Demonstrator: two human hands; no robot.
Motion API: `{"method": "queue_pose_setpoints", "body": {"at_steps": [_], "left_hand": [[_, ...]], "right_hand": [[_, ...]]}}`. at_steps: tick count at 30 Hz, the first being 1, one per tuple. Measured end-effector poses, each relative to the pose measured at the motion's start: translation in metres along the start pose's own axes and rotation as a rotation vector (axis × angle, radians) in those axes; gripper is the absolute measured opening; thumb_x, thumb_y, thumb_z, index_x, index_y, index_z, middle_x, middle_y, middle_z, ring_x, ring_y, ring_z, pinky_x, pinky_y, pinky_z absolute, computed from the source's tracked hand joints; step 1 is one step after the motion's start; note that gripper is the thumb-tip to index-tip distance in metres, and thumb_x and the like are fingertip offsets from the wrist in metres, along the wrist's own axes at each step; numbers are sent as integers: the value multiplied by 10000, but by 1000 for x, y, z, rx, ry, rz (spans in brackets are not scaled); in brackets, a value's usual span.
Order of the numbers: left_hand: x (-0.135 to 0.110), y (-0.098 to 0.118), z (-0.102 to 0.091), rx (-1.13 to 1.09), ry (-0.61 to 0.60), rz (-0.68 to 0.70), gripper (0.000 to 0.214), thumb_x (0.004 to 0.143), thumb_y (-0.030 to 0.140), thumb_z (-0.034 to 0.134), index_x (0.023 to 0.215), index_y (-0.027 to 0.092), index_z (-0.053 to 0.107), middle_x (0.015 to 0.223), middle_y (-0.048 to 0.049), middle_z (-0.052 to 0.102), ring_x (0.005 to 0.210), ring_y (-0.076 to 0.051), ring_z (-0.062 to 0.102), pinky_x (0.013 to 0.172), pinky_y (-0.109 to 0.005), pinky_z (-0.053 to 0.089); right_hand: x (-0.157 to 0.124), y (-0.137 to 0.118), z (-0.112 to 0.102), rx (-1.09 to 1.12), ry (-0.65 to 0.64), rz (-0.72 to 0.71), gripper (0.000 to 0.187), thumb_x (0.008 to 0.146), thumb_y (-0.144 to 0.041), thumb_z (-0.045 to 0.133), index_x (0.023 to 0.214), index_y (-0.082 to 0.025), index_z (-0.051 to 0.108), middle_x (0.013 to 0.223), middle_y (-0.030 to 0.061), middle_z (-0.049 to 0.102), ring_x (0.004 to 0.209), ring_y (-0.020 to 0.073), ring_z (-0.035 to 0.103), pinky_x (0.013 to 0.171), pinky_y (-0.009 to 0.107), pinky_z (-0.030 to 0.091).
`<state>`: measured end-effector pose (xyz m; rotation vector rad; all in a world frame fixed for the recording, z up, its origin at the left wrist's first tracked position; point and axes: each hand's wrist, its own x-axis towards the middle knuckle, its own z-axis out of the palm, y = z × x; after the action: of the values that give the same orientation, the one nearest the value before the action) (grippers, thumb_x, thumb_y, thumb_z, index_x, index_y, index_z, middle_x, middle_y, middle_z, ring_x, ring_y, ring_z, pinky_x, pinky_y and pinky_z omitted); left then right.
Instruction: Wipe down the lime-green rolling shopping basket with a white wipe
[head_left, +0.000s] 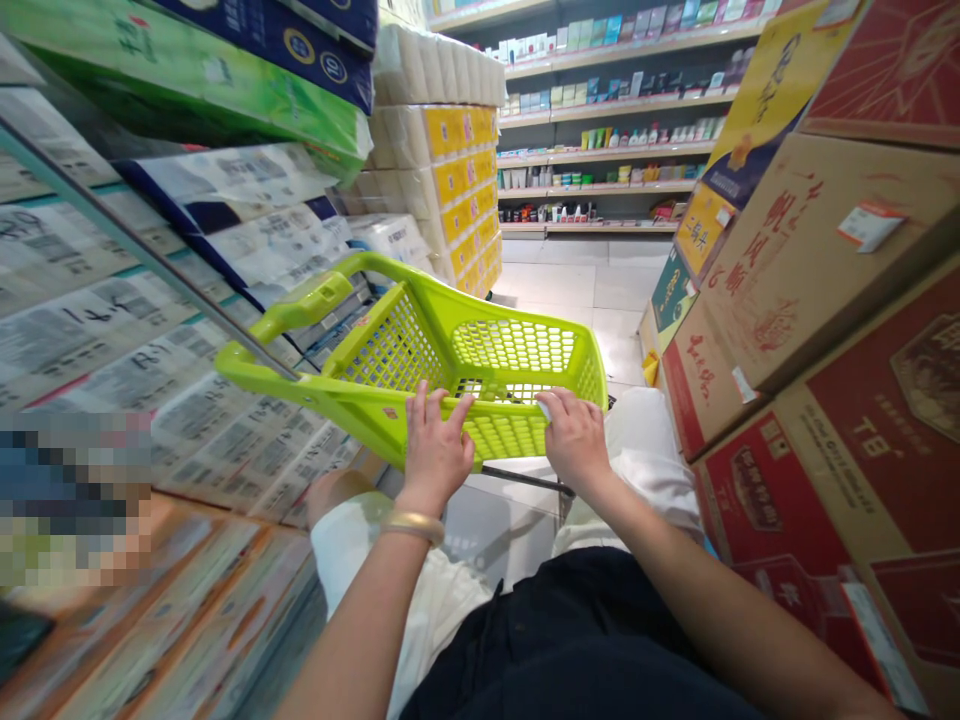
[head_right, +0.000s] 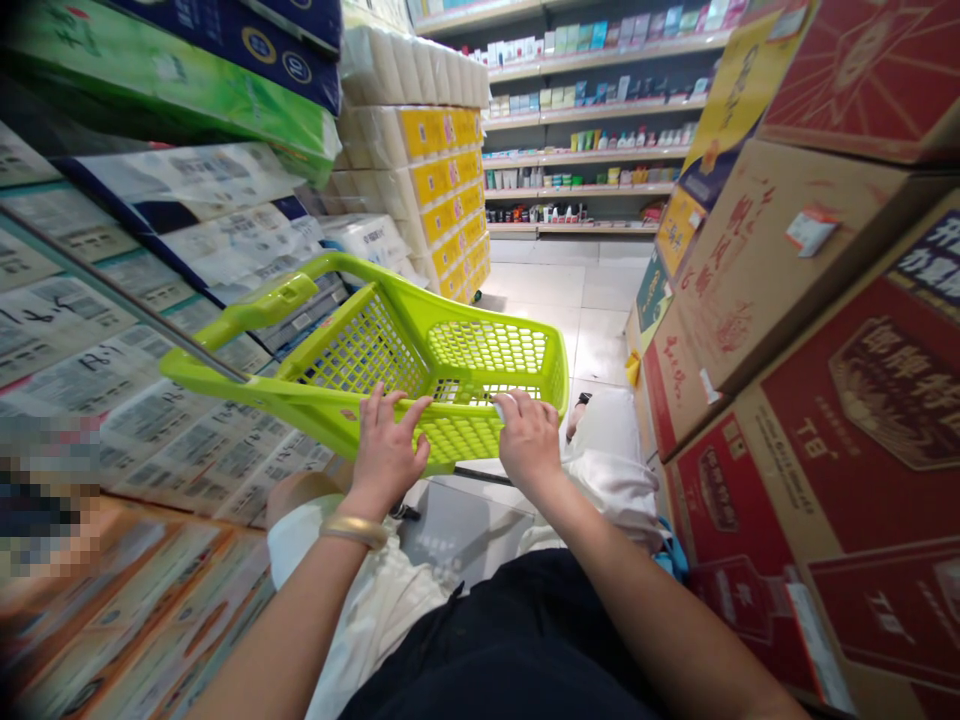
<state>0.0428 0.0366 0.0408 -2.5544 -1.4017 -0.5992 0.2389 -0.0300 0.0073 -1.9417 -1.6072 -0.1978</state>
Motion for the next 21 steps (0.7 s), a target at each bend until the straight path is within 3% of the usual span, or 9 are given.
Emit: {"method": "queue_pose_setpoints", "body": {"at_steps": [3, 12, 16, 21], "left_hand": [[1, 3, 0, 12, 3, -21, 480, 803, 171, 558, 1276, 223, 622, 1318, -155, 488, 1447, -401, 283, 1210, -604, 215], [0, 1, -2, 28, -12, -33, 481, 785, 175, 586, 1264, 199, 632, 1332, -175, 485, 1451, -413, 271, 1202, -603, 222], [-1, -5, -2, 21, -8, -22, 489, 785, 159, 572, 1269, 205, 624, 1341, -169, 483, 1458, -399, 263, 1209, -595, 216], [-2, -6, 0, -8, 2, -39, 473, 794, 166, 561, 1259, 208, 634, 1333, -159, 478, 1461, -396, 248, 1212, -602, 205]], "right_hand": [[-1, 2, -1, 13, 27, 41, 453, 817, -37, 498, 1205, -228, 633, 1282, 69, 648, 1135, 214, 566, 965, 355, 308], [10, -43, 16, 44, 0, -60, 400, 874, -76, 488, 1218, -217, 636, 1304, 97, 628, 1119, 225, 549, 1014, 367, 312], [6, -26, 12, 49, -11, -98, 443, 854, -69, 493, 1246, -228, 623, 1316, 83, 626, 1124, 216, 555, 988, 350, 325], [-3, 0, 5, 32, 42, -41, 465, 812, -32, 487, 1212, -217, 636, 1264, 77, 649, 1112, 213, 567, 963, 336, 341]]}}
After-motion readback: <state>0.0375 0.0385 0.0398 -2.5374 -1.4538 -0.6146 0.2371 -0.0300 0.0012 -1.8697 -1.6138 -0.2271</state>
